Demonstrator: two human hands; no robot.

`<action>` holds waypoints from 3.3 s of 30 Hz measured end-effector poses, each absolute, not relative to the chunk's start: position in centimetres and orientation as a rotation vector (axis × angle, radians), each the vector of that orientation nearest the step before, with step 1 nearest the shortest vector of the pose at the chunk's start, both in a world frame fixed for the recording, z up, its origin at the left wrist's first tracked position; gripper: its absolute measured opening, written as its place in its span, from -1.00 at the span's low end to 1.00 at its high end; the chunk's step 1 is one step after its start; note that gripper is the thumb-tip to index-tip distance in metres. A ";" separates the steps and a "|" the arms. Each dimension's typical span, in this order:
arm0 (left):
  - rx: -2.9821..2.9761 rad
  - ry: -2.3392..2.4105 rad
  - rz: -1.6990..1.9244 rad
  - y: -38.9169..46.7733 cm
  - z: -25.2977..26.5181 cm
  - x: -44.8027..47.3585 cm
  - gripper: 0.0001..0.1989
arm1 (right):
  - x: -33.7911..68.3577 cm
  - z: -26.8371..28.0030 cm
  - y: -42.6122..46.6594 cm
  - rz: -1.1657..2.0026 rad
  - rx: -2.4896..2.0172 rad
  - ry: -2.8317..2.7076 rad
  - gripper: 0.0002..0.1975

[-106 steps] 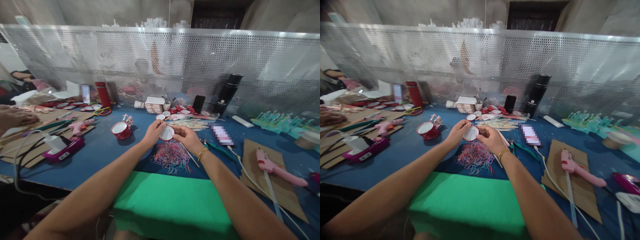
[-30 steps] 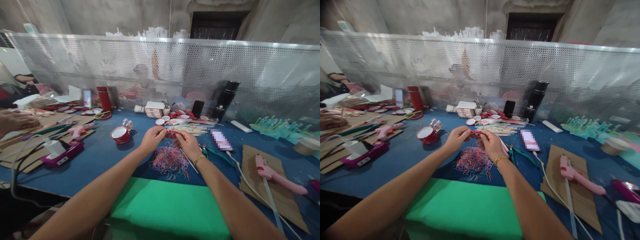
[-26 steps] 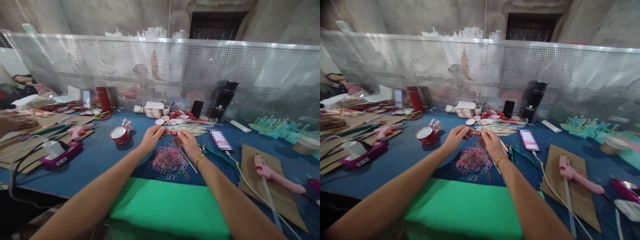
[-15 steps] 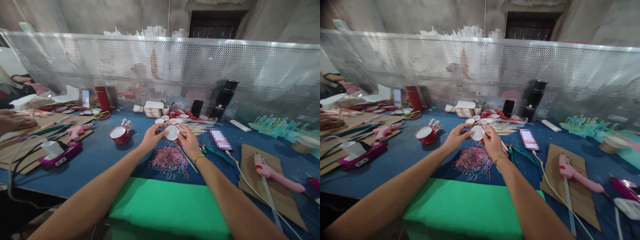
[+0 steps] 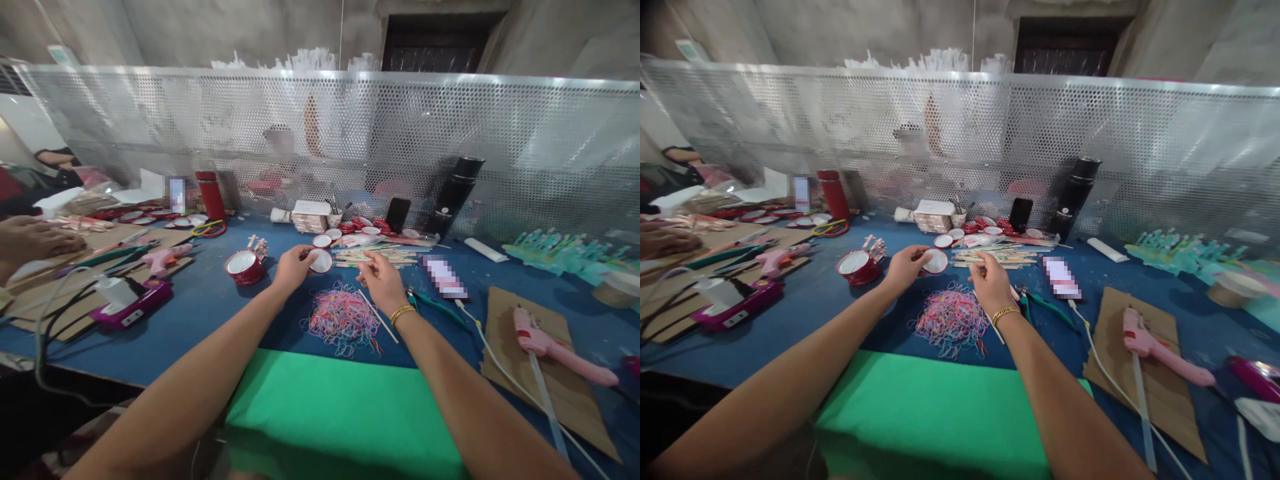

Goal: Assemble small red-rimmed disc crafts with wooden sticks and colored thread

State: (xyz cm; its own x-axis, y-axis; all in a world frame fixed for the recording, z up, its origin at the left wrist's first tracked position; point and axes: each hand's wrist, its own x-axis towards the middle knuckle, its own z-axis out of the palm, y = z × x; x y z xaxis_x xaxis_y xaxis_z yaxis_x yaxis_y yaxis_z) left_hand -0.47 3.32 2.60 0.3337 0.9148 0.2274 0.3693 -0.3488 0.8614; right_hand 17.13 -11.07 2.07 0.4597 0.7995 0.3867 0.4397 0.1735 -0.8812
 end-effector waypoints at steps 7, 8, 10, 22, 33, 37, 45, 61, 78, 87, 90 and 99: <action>2.351 1.459 0.706 2.9 3.4 -1.4 -0.57 | 18.5 2.7 -11.5 0.211 -1.665 -1.177 -0.65; 2.401 1.487 0.672 2.9 3.5 -1.5 -0.58 | 18.8 2.9 -11.7 0.176 -1.726 -1.194 -0.69; 2.448 1.510 0.635 2.9 3.5 -1.6 -0.59 | 19.3 3.4 -12.1 0.131 -1.824 -1.233 -0.77; 2.524 0.787 0.903 1.6 3.4 -0.3 -0.68 | 20.0 5.0 -13.4 0.097 -2.270 -1.477 -0.85; 2.378 0.301 0.387 -1.6 3.4 0.7 -0.58 | 18.4 5.0 -13.1 0.013 -2.548 -1.668 -0.70; 2.196 0.157 0.248 -2.6 4.6 0.6 -0.62 | 17.9 5.0 -13.3 -0.017 -2.486 -1.769 -0.77; 2.037 0.480 0.590 -1.1 3.9 0.9 -0.64 | 17.6 5.2 -13.5 0.016 -2.442 -1.789 -0.75; 1.851 0.537 0.604 -0.7 3.7 0.9 -0.68 | 20.0 6.4 -14.0 0.049 -2.476 -1.516 -0.76; 2.338 0.440 0.474 0.3 3.4 0.3 -0.76 | 22.8 5.9 -13.6 -0.170 -2.536 -1.338 -0.75; 2.373 0.567 0.647 -0.1 4.5 0.1 -0.76 | 23.2 5.6 -6.2 -0.187 -2.485 -1.696 -0.74; 2.393 0.578 0.628 0.2 4.1 0.0 -0.75 | 23.4 5.4 -4.8 -0.170 -2.490 -1.784 -0.76; 2.392 0.578 0.602 0.2 4.2 0.0 -0.77 | 23.9 4.6 -4.7 -0.284 -2.402 -1.943 -0.71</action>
